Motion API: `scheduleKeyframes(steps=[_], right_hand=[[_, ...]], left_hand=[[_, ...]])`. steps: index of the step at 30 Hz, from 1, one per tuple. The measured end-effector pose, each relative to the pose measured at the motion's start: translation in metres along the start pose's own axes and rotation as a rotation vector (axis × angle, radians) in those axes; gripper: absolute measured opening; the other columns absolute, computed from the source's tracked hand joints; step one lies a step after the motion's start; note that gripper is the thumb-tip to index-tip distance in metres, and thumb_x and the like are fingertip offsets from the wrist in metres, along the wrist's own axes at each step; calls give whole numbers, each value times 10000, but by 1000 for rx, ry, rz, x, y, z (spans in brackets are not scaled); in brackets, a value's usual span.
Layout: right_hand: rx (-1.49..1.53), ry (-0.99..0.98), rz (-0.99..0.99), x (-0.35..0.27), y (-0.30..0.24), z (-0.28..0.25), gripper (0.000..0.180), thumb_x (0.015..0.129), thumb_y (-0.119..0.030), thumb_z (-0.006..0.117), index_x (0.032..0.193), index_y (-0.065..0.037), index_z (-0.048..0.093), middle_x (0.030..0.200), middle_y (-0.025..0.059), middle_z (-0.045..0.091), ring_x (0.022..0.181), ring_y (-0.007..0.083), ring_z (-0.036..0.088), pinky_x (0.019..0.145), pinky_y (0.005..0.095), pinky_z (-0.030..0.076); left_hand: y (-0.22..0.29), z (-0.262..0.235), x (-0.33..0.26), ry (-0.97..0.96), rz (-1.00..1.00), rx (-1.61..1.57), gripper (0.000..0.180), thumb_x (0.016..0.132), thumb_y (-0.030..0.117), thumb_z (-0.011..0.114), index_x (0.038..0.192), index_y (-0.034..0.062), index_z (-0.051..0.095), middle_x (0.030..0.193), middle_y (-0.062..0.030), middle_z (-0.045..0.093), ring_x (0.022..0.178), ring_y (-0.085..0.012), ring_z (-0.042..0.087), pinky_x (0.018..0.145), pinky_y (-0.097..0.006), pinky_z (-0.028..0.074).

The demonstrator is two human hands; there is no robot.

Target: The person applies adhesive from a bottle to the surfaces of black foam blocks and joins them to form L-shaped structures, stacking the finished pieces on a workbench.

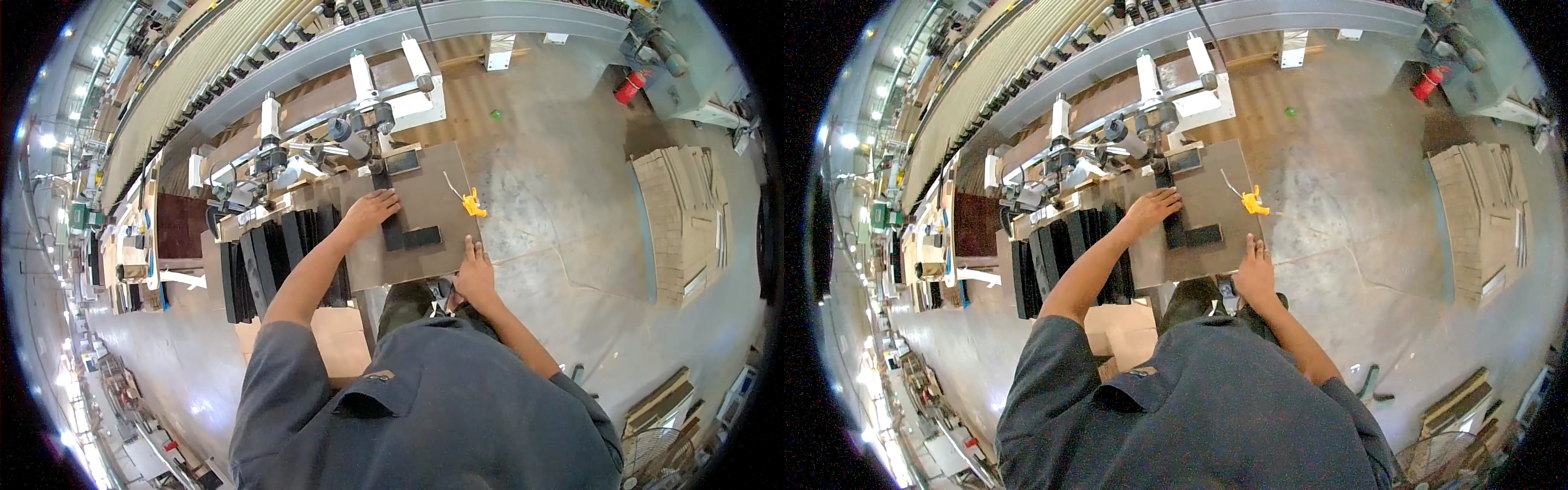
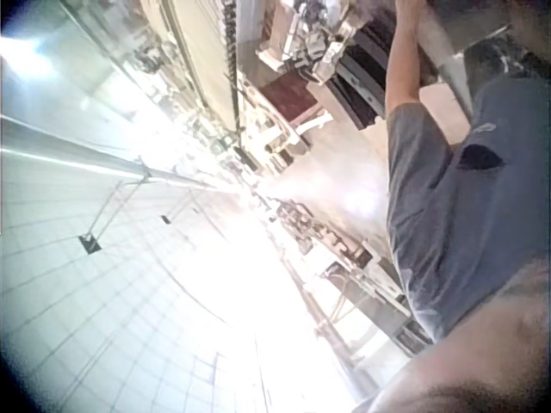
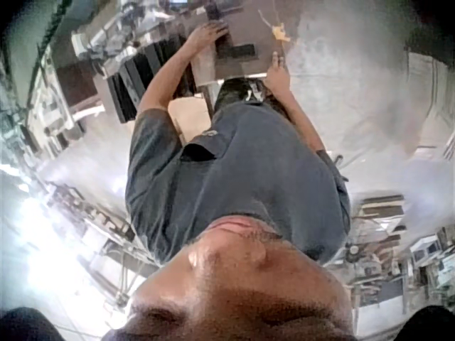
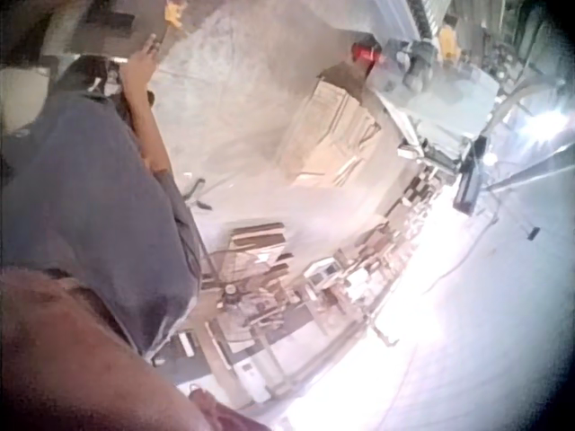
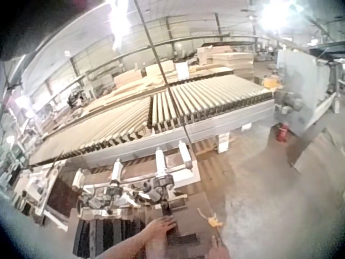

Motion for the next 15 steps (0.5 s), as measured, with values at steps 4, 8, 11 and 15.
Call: scheduleKeyframes(steps=[4,8,11,15], right_hand=[[51,-54,-17,-3,-1,-3,688,960,-303,753,1486,127,645,1837,236,267,1649,473,346,1350,535,315],[-28,-29,-55,-2,-13,-17,971,892,-397,880,1608,131,493,1820,222,308,1627,424,405,1328,510,356],[-18,-47,-12,-4,2,-3,1024,889,-397,885,1646,126,433,1822,219,299,1629,423,396,1331,506,350],[-46,-24,-67,-7,-8,-6,1085,873,-360,894,1683,121,356,1810,225,323,1616,435,412,1322,500,363]], left_hand=[[4,7,0,6,162,99,355,1006,176,645,1357,143,683,1492,-50,666,1503,-281,565,1277,-399,450],[14,7,-30,16,250,111,360,1012,178,663,1370,152,681,1453,-46,677,1449,-277,603,1260,-410,465],[29,-23,-34,81,166,82,478,1025,216,685,1492,130,631,1443,-76,676,1421,-276,618,1232,-424,475],[24,-48,-53,107,-147,-102,647,959,357,794,1506,57,624,1372,-135,702,1299,-308,667,1150,-447,519]])
Point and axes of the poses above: each hand's wrist, its own x-axis towards the middle knuckle, its own z-axis out of the palm, y = z × x, the point moved 10 cm from there along x, towards the middle knuckle
